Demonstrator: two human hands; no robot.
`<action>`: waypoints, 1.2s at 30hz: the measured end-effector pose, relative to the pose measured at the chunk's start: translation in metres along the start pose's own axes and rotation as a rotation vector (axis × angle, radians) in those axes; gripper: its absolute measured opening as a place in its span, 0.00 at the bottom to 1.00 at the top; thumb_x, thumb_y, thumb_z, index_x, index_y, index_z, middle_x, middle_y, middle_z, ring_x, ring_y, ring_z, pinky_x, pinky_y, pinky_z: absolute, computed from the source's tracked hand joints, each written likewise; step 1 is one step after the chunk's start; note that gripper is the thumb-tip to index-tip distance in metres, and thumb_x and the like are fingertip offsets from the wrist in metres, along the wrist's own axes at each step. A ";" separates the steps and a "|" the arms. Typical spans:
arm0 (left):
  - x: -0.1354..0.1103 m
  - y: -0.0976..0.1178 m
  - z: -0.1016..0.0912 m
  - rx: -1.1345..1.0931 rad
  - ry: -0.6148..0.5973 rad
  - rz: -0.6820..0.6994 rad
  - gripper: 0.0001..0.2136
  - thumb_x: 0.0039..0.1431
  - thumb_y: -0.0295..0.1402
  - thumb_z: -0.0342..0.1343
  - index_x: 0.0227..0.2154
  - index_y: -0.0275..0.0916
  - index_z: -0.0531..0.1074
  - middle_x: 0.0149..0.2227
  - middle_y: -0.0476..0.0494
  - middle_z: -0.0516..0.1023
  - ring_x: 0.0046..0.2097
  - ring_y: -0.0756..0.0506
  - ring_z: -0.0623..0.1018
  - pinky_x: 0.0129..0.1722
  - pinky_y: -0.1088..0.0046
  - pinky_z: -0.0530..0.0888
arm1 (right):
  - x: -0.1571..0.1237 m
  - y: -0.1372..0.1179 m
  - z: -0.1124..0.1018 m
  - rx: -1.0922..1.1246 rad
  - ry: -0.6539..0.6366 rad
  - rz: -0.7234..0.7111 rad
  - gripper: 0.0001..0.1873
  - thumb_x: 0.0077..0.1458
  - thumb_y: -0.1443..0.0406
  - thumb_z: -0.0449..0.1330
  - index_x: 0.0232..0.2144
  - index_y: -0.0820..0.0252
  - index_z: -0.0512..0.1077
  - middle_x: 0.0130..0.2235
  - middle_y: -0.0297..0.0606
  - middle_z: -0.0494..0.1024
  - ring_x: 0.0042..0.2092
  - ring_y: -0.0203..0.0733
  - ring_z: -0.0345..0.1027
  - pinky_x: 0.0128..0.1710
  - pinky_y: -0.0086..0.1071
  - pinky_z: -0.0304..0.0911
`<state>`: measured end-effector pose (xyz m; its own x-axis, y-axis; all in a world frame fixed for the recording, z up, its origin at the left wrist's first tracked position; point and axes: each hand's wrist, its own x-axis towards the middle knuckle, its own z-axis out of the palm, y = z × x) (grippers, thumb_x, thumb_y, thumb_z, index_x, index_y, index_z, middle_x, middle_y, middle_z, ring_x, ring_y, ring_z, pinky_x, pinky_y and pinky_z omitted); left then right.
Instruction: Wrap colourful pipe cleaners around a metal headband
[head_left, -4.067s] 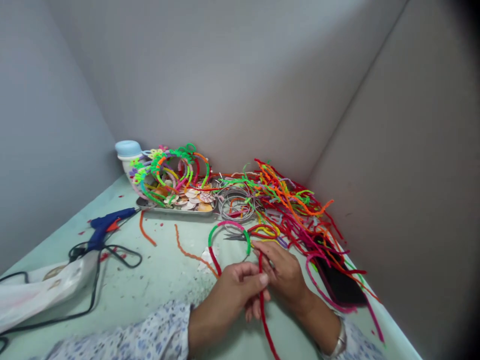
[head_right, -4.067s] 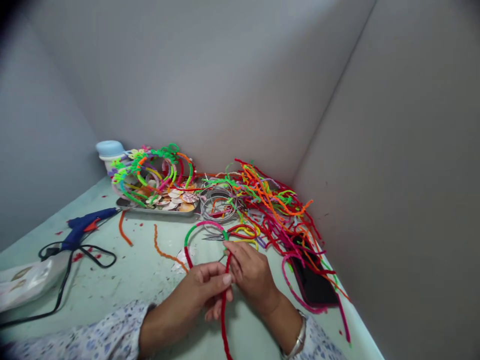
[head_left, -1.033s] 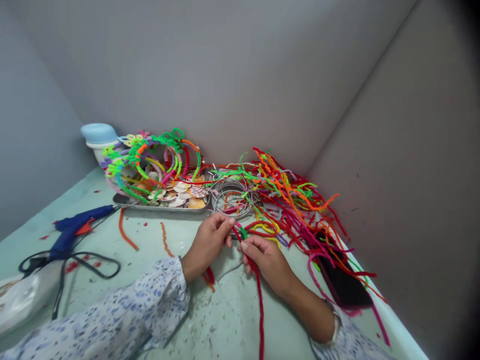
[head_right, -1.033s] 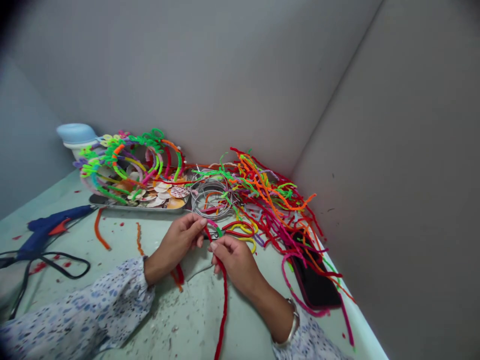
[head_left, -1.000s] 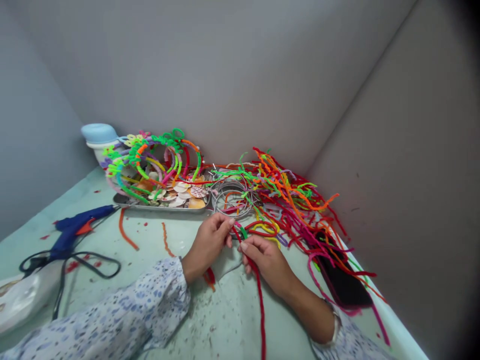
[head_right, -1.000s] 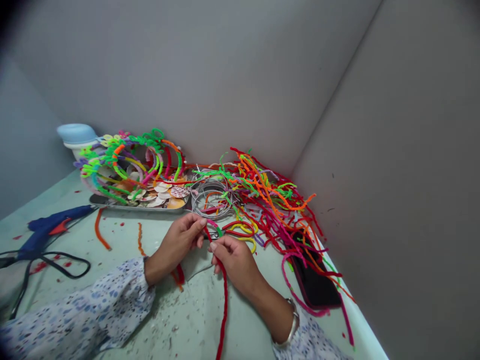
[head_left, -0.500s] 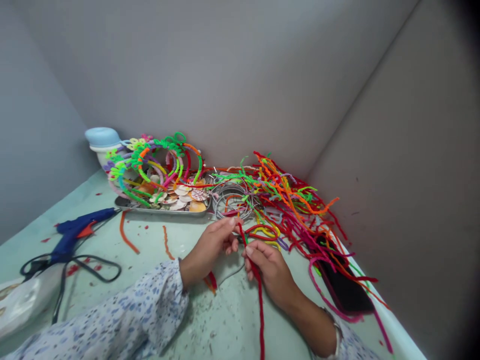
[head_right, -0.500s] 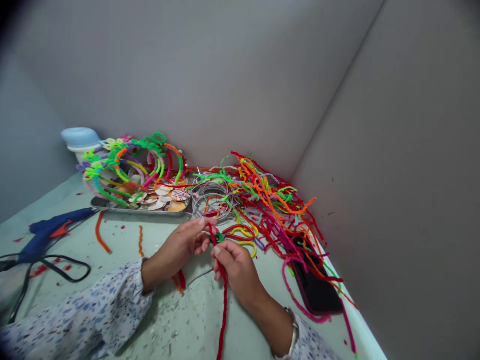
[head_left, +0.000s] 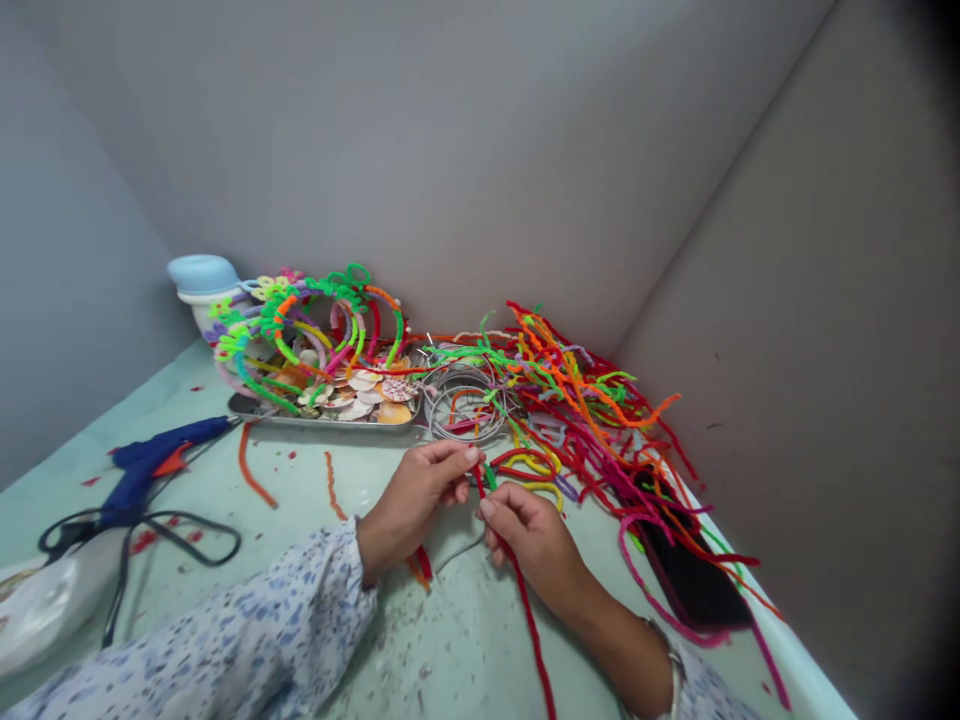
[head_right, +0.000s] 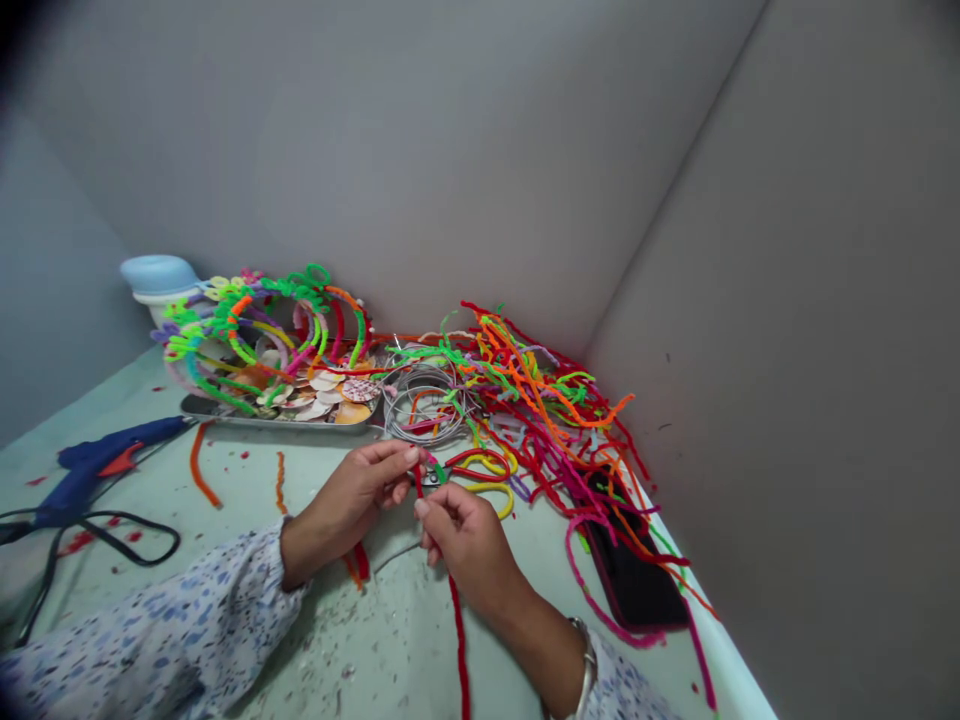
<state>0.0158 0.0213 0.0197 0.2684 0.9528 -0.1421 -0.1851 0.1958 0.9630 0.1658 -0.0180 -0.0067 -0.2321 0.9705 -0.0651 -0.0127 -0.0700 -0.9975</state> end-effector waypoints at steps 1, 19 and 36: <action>0.000 -0.001 0.000 0.021 0.028 0.018 0.14 0.52 0.43 0.60 0.30 0.34 0.73 0.18 0.53 0.67 0.20 0.54 0.63 0.21 0.79 0.56 | 0.000 0.001 0.001 -0.017 0.009 -0.011 0.15 0.54 0.54 0.58 0.25 0.59 0.65 0.20 0.27 0.67 0.19 0.30 0.59 0.21 0.26 0.56; -0.004 0.004 0.003 -0.138 -0.098 -0.045 0.14 0.57 0.41 0.56 0.35 0.33 0.75 0.28 0.46 0.74 0.23 0.54 0.67 0.22 0.79 0.60 | -0.010 0.002 0.006 -0.112 0.060 -0.094 0.14 0.60 0.56 0.53 0.28 0.58 0.66 0.21 0.28 0.66 0.21 0.32 0.59 0.23 0.27 0.56; 0.000 0.002 -0.002 -0.207 -0.122 -0.054 0.10 0.52 0.35 0.62 0.33 0.33 0.77 0.31 0.48 0.73 0.23 0.58 0.66 0.23 0.82 0.60 | -0.004 0.006 0.000 0.095 -0.023 -0.023 0.15 0.58 0.55 0.56 0.27 0.60 0.66 0.21 0.28 0.68 0.20 0.30 0.60 0.22 0.25 0.56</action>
<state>0.0138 0.0221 0.0217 0.3928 0.9070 -0.1518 -0.3535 0.3012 0.8856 0.1665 -0.0222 -0.0119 -0.2532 0.9665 -0.0407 -0.1105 -0.0707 -0.9914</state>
